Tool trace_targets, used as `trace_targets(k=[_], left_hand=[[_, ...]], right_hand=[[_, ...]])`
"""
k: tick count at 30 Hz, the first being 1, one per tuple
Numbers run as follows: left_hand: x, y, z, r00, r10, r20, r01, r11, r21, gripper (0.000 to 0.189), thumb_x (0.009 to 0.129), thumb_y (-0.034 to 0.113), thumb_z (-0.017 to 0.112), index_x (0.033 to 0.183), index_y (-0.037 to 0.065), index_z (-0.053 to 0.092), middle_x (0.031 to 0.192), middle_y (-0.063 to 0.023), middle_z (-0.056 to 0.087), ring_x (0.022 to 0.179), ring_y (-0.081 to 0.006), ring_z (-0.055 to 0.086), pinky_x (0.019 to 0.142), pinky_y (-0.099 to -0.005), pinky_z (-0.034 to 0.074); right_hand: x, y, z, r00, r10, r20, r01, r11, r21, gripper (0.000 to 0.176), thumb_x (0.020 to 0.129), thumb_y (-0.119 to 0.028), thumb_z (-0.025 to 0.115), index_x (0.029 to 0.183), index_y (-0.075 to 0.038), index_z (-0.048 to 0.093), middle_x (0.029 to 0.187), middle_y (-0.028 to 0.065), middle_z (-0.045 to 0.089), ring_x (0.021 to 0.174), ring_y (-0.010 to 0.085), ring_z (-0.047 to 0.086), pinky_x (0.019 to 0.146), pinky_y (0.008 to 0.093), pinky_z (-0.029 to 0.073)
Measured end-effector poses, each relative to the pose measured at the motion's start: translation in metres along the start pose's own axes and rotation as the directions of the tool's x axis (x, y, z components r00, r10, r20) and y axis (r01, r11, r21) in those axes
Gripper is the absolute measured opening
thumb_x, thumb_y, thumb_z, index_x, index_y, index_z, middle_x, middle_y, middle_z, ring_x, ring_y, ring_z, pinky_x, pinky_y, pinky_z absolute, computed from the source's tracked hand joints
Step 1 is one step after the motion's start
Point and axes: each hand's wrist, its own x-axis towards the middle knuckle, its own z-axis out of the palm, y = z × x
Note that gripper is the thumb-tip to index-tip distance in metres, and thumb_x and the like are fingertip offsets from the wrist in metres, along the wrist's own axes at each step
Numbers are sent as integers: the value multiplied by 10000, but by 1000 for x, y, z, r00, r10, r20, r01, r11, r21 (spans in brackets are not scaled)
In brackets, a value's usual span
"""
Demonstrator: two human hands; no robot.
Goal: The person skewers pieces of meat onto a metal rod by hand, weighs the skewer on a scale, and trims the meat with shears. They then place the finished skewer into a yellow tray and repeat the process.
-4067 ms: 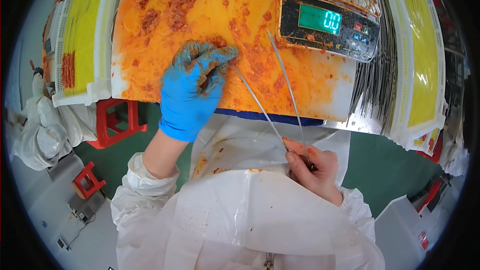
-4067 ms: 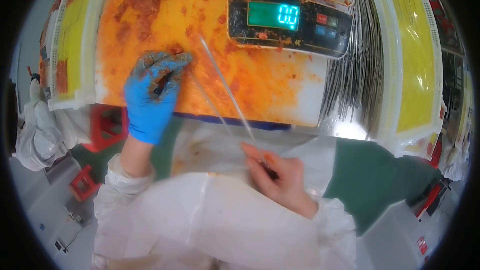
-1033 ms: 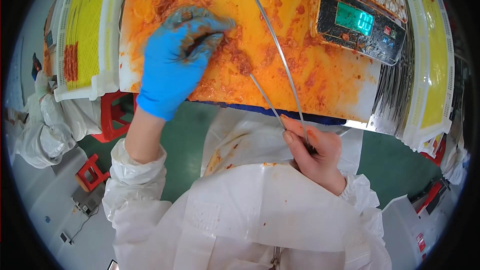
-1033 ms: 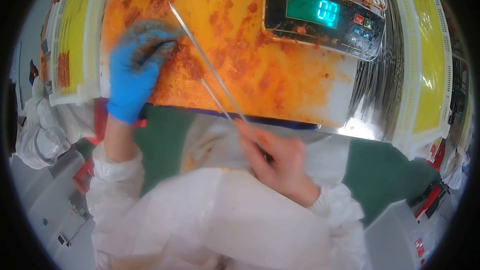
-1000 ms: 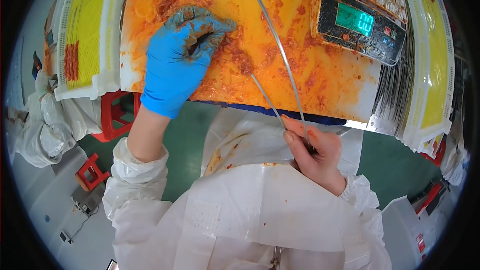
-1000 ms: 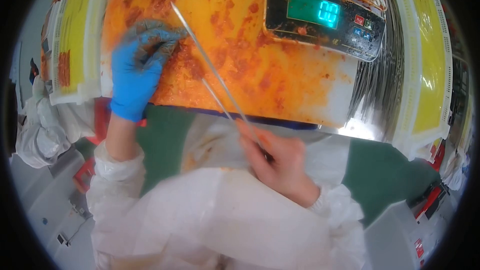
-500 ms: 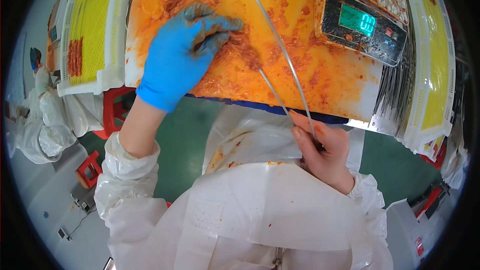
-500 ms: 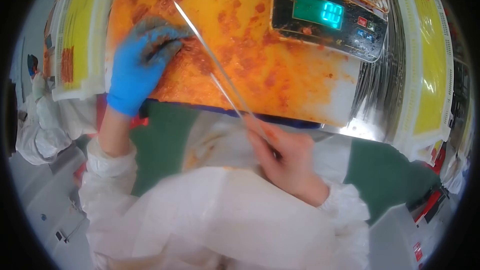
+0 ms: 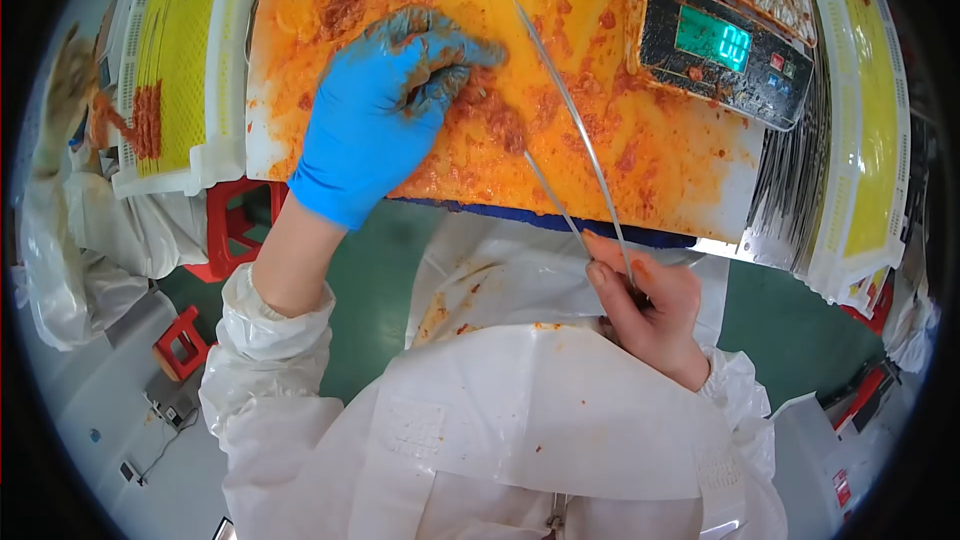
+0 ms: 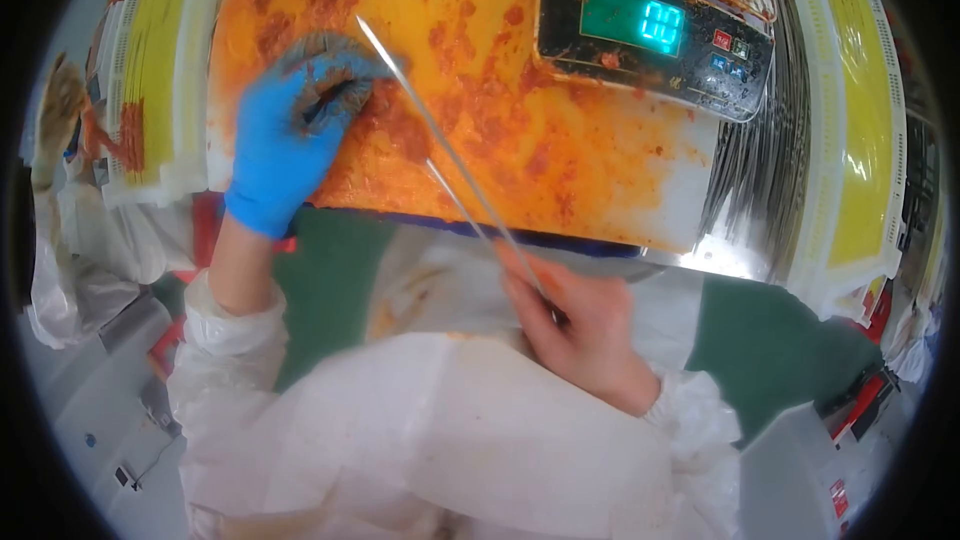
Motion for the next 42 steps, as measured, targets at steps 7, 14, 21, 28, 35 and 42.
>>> trace_targets(k=[7, 14, 21, 28, 35, 42], left_hand=[[-10, 2, 4, 993, -116, 16, 117, 989, -88, 206, 794, -110, 622, 967, -6, 662, 990, -92, 636, 908, -163, 596, 764, -260, 504], [-30, 12, 1, 991, -122, -59, 129, 982, 135, 225, 788, -40, 677, 1005, 17, 668, 954, -77, 628, 875, -148, 594, 728, -229, 493], [-23, 15, 6, 991, -132, -28, 131, 991, -26, 222, 771, -56, 681, 978, 22, 670, 937, -63, 624, 752, -120, 576, 638, -224, 462], [-34, 19, 20, 981, -179, -73, 171, 980, -103, 216, 757, -111, 627, 928, 12, 676, 892, -60, 602, 774, -150, 575, 662, -252, 470], [-34, 9, 13, 996, 92, -2, -90, 977, 191, 289, 744, 40, 678, 1003, 165, 703, 879, -80, 626, 816, -264, 608, 674, -336, 511], [-43, 21, -1, 967, -202, -157, 204, 979, -5, 296, 746, -85, 644, 1016, 32, 681, 999, -115, 635, 918, -204, 604, 744, -274, 513]], right_hand=[[7, -7, 9, 987, -143, -73, 137, 987, -79, 228, 834, 42, 637, 1059, 29, 671, 597, 3, 581, 470, 17, 436, 444, 189, 339], [3, 3, -2, 988, -145, -42, 145, 989, -9, 252, 826, -35, 657, 1077, -42, 673, 629, 100, 619, 481, 145, 597, 478, 248, 454], [-8, -14, -24, 998, -3, 59, 7, 998, -63, 251, 838, -35, 655, 1088, -26, 668, 631, 94, 628, 491, 126, 618, 480, 231, 456], [-12, -19, -33, 991, 67, 119, -62, 997, -47, 251, 840, -21, 646, 1091, -16, 662, 672, 91, 660, 519, 125, 635, 503, 220, 466], [-6, -29, -51, 971, 133, 199, -114, 988, -103, 245, 830, -2, 641, 1073, -2, 667, 669, 99, 654, 544, 107, 629, 521, 219, 468], [1, -12, -19, 998, -40, 47, 37, 997, 62, 226, 828, 39, 632, 1046, 8, 684, 554, -11, 550, 459, 10, 450, 425, 179, 332]])
